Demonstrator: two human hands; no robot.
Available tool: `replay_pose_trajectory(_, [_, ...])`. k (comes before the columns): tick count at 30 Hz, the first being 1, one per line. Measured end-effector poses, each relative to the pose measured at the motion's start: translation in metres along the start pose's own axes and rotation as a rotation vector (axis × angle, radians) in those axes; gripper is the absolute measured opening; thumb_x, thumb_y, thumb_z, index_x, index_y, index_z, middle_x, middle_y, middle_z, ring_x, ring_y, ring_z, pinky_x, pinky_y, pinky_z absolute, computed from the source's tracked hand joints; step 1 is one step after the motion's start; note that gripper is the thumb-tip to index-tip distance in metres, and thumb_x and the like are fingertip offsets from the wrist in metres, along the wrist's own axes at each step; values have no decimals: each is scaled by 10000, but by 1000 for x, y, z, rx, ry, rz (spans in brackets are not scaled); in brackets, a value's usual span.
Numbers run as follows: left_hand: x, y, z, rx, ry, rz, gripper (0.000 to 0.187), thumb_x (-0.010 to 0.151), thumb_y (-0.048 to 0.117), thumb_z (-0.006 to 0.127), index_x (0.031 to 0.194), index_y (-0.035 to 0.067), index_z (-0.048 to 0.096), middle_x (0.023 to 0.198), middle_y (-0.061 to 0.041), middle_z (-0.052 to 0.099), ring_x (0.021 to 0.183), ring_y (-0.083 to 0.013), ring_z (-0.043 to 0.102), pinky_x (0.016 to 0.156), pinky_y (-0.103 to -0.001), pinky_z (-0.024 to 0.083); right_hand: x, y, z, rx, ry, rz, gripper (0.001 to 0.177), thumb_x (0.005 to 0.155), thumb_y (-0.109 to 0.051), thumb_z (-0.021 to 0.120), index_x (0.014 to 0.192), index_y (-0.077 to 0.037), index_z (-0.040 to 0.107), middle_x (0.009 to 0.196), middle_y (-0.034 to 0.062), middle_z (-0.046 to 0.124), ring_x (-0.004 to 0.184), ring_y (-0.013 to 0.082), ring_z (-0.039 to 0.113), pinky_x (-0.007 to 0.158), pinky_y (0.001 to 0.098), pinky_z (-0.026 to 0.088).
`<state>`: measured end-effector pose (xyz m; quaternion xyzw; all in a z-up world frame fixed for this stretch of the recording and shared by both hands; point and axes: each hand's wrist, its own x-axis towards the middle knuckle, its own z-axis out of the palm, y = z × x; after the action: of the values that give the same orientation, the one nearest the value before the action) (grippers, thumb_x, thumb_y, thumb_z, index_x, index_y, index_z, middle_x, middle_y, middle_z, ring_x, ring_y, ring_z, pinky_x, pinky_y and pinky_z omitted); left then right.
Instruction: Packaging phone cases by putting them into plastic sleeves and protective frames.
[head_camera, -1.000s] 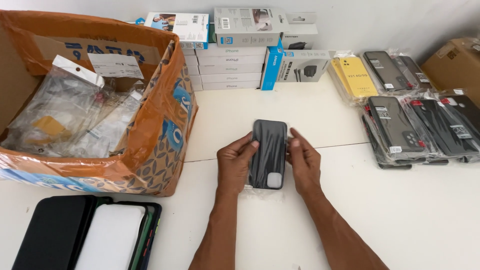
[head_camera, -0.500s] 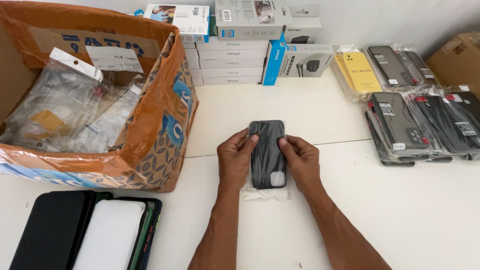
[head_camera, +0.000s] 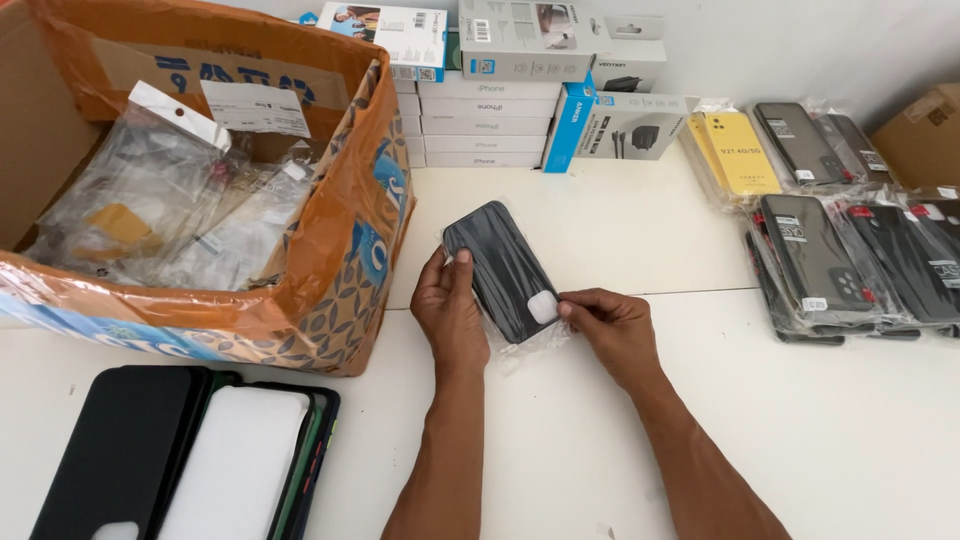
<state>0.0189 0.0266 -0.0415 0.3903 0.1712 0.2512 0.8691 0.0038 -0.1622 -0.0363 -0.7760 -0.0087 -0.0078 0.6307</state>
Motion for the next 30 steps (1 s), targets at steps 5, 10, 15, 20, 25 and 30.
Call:
replay_pose_trajectory(5, [-3, 9, 4, 11, 2, -41, 360, 952, 96, 735, 1285, -15, 656, 1004, -144, 739, 912, -183, 687, 798, -341, 598, 3, 13, 2, -51, 11, -42, 84, 903, -42, 775, 980, -20, 803, 776, 101, 748, 697, 119, 618, 652, 268, 538])
replay_pose_trajectory(10, [-7, 14, 8, -2, 23, -96, 363, 956, 134, 738, 1281, -5, 654, 978, -138, 723, 879, -184, 683, 752, -333, 599, -2, 9, 4, -92, -49, -45, 86, 939, -50, 726, 953, 25, 767, 658, 106, 658, 647, 153, 571, 612, 290, 491])
replay_pose_trajectory(15, [-2, 9, 3, -6, 13, -104, 372, 952, 141, 742, 1280, -8, 651, 963, -138, 720, 863, -187, 688, 723, -324, 601, -5, 11, 1, -177, -173, -72, 114, 972, -71, 666, 920, 6, 733, 637, 95, 616, 649, 165, 563, 628, 314, 482])
replay_pose_trajectory(20, [-6, 22, 7, 24, -33, -116, 334, 954, 115, 729, 1256, -9, 662, 933, -120, 719, 830, -172, 680, 690, -306, 592, -11, -22, 1, -75, -181, -27, 172, 984, -122, 653, 1025, 19, 744, 752, 148, 684, 755, 203, 610, 728, 349, 519])
replay_pose_trajectory(25, [-8, 11, 7, 44, -144, -177, 341, 920, 123, 769, 1227, 4, 678, 908, -108, 726, 796, -180, 681, 655, -318, 597, -3, -4, -1, 69, -66, 25, 224, 961, -122, 708, 1100, 45, 762, 809, 158, 726, 794, 198, 643, 775, 332, 571])
replay_pose_trajectory(30, [-6, -1, 1, 173, -338, -187, 311, 914, 95, 771, 1211, 22, 711, 888, -113, 753, 809, -165, 704, 686, -300, 603, -4, -11, 0, 260, 27, 53, 227, 1016, -129, 615, 1171, -10, 729, 845, 109, 708, 806, 174, 669, 750, 313, 585])
